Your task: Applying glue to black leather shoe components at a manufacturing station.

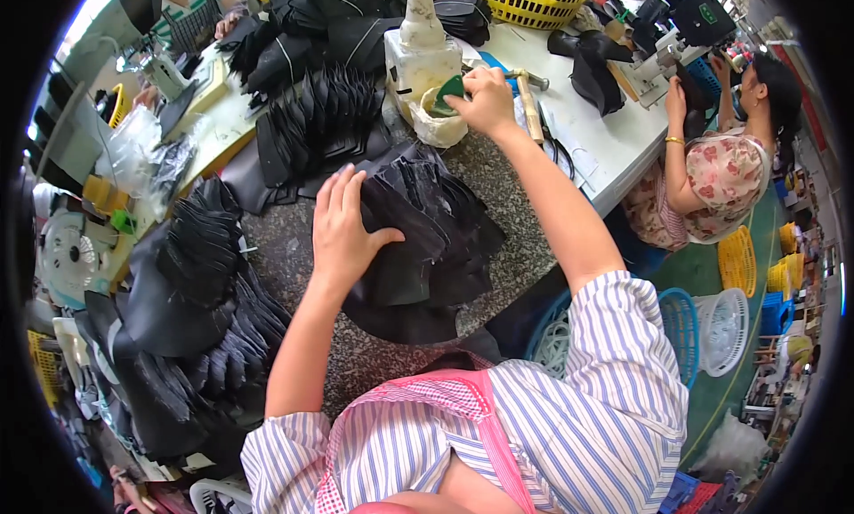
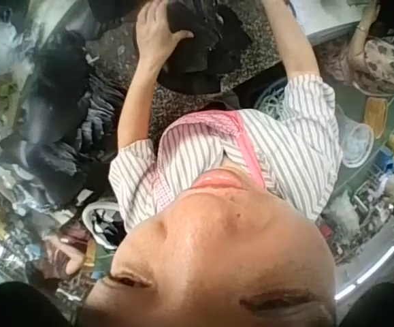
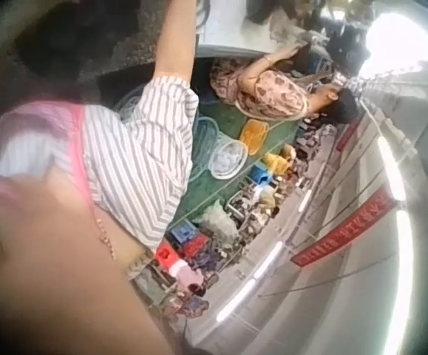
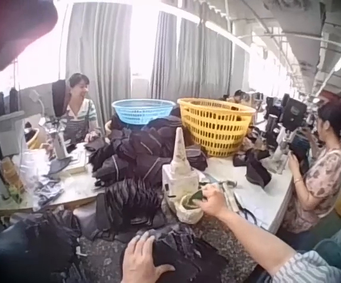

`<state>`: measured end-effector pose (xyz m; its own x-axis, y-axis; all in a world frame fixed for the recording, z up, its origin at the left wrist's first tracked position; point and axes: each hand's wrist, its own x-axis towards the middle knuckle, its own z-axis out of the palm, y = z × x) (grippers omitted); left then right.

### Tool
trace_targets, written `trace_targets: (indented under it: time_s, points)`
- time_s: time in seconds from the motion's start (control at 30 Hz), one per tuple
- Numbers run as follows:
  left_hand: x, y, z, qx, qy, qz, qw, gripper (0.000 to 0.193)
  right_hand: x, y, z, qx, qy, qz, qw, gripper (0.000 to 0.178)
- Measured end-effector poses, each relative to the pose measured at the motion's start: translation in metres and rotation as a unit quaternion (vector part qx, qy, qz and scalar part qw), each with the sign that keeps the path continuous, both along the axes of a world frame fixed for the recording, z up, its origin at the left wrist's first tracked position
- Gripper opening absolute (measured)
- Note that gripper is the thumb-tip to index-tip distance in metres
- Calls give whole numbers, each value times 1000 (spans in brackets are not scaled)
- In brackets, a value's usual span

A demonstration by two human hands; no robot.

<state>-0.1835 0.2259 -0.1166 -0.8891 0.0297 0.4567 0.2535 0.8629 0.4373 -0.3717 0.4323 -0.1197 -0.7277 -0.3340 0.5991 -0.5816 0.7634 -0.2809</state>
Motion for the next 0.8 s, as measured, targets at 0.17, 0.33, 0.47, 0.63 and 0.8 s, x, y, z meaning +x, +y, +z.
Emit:
trace_targets:
  time_s: [0.17,0.33,0.47,0.63,0.8]
  points:
    - [12,10,2,82,8,26,996,58,45,10,31,-75,31,57,995,36]
    - [31,-23,8,468,23,5,883,28,121,12,15,-256,-44,48,964,34]
    - [62,-80,90,502,135,31,853,58,169,33,-28,-250,-123,22,960,34]
    - [145,-158,188,380,251,99,884,61,192,51,-68,-306,-159,-34,938,39]
    - [156,-171,196,166,246,251,921,61,190,49,-72,-311,-175,-26,934,38]
